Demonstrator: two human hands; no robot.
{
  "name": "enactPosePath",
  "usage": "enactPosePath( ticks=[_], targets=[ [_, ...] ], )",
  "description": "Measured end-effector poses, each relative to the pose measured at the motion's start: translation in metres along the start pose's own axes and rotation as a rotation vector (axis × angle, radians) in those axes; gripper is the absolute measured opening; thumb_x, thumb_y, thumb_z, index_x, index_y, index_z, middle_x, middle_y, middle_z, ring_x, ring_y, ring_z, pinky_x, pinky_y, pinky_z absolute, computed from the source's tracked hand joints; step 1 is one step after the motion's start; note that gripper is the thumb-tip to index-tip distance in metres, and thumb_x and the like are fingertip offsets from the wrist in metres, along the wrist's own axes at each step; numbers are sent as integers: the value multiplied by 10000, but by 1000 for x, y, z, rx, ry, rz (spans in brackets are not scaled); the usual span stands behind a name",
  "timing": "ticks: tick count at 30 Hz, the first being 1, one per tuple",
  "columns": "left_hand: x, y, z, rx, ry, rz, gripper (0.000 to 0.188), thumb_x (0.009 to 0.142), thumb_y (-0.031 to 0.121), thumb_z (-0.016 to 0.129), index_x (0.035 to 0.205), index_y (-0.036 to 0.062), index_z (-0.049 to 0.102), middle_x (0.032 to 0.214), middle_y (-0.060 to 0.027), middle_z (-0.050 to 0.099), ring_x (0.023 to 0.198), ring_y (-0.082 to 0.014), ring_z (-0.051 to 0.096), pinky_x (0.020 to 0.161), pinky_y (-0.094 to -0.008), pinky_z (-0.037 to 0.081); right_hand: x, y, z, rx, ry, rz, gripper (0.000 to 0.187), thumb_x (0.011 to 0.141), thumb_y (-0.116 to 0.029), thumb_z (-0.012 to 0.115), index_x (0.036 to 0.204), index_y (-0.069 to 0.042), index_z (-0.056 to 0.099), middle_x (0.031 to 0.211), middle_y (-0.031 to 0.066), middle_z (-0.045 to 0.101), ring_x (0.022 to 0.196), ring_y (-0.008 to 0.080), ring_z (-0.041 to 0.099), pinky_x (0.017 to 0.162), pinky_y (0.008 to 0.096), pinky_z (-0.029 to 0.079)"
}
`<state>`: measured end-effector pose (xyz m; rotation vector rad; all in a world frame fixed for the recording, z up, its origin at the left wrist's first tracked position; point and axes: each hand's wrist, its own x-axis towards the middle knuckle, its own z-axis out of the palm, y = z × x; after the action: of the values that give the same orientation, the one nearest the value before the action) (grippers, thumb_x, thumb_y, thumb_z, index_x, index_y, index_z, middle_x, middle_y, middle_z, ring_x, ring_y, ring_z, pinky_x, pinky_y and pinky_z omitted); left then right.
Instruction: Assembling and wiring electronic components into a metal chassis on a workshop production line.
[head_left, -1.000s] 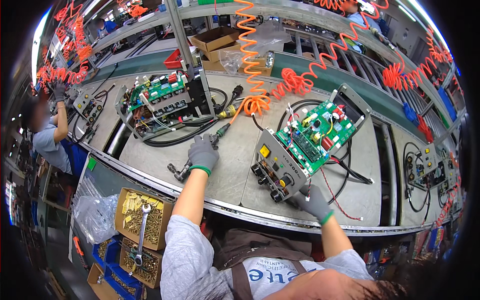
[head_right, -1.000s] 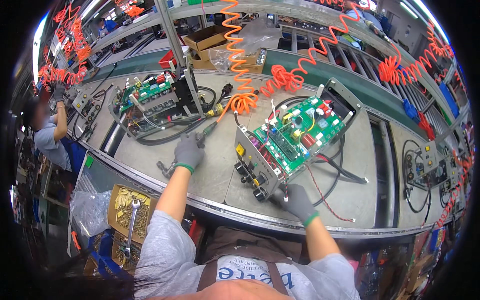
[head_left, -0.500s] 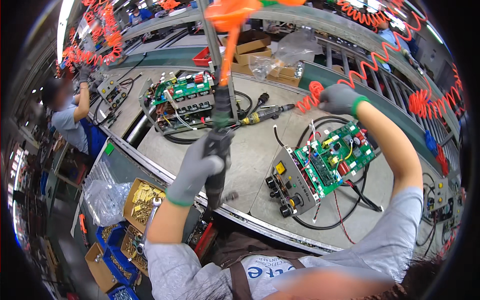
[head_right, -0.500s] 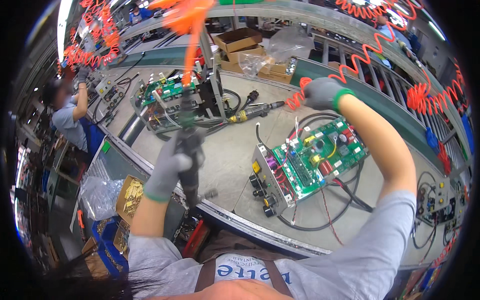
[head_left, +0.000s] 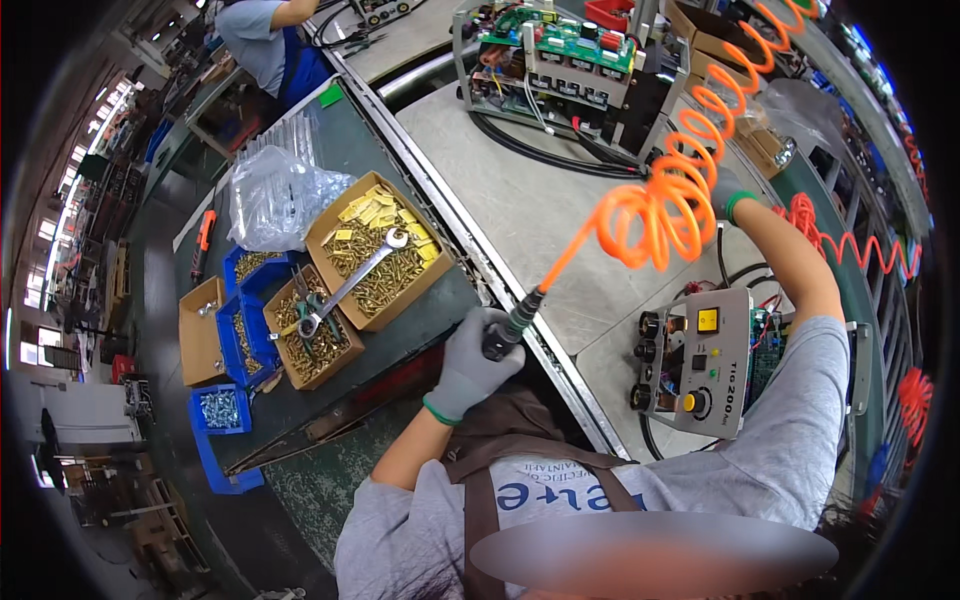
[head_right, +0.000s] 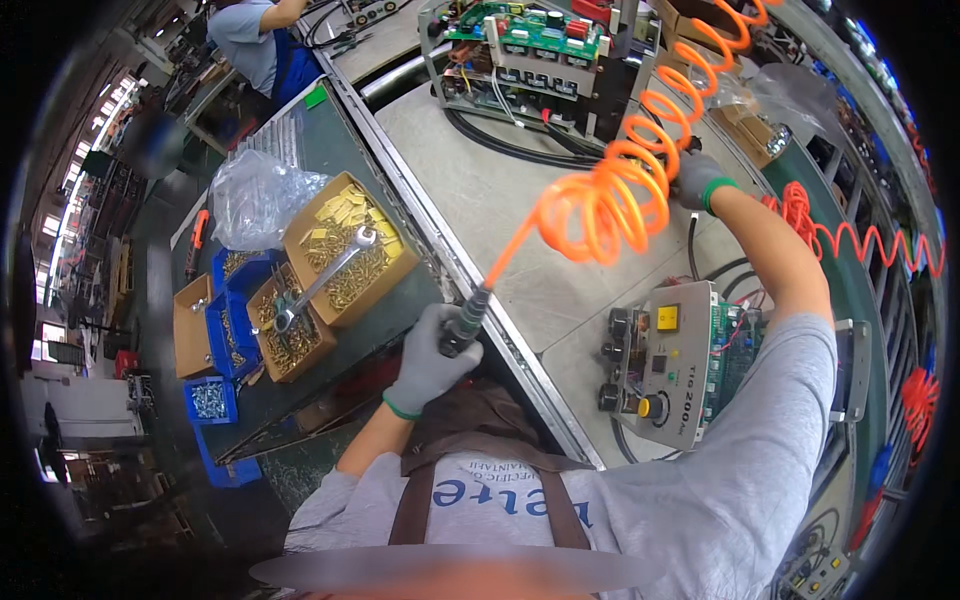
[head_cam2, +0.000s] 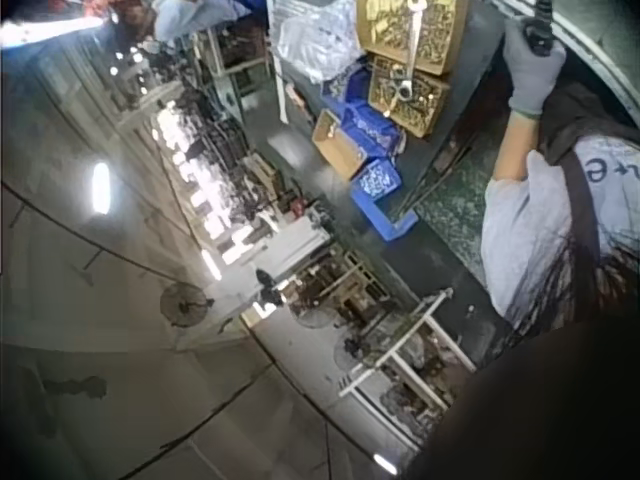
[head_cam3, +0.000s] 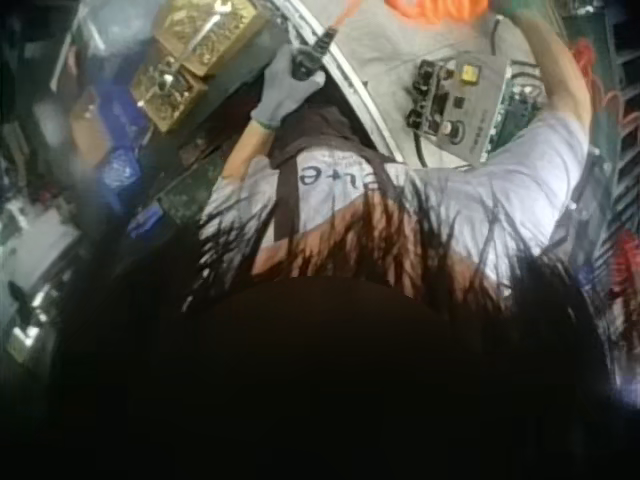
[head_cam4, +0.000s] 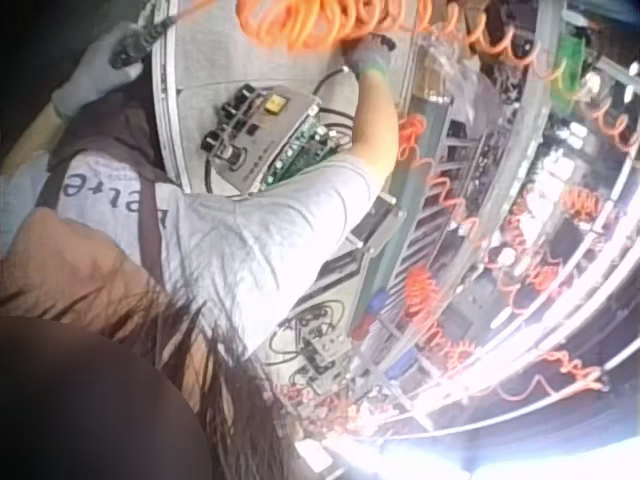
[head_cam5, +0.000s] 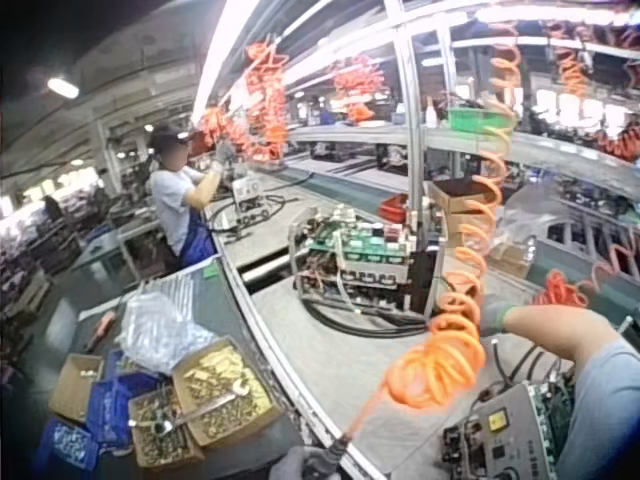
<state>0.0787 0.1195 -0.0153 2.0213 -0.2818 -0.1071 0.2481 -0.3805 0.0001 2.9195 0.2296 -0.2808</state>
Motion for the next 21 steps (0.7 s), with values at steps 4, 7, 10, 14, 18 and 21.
enactPosePath(
  ticks=[4,7,10,14,18,21],
  targets=[
    [7,-13,15,-79,-81,-26,444,731,191,803,1113,83,605,904,-71,671,800,-168,668,755,-325,545,17,-6,27,67,762,-98,470,843,-352,740,1224,-87,669,1136,198,688,1123,327,642,937,453,513],
    [10,-22,18,-199,-78,-48,452,732,191,807,1120,79,606,909,-70,675,804,-157,667,756,-319,543,-16,-3,9,230,9,45,464,796,-276,742,1206,-71,670,1057,182,717,1043,323,682,916,445,525],
    [7,-27,12,-223,-45,-25,453,740,188,806,1129,70,604,907,-64,673,807,-142,662,757,-310,540,-41,-17,-19,66,-416,138,382,698,-247,748,1044,-94,691,935,156,742,894,339,718,839,441,561],
    [7,-19,4,-185,-48,-1,444,753,180,798,1133,58,603,899,-55,666,802,-129,646,754,-303,533,-47,-40,-49,-80,-335,-39,481,633,-290,789,1061,-111,658,982,163,715,934,370,681,846,458,549],
    [24,-8,10,-277,-70,-8,446,752,175,797,1138,57,606,911,-49,656,784,-115,613,745,-300,528,-63,-25,-80,-146,-169,19,452,662,-197,770,1073,-97,610,1075,161,662,1046,387,615,897,465,524],
    [22,-13,18,-240,-101,-79,412,766,158,797,1117,55,609,910,-28,643,799,-103,598,752,-292,512,-92,1,-112,-273,86,18,389,649,-1,677,1022,-64,590,1059,151,639,1068,367,583,884,454,513]
  ],
)
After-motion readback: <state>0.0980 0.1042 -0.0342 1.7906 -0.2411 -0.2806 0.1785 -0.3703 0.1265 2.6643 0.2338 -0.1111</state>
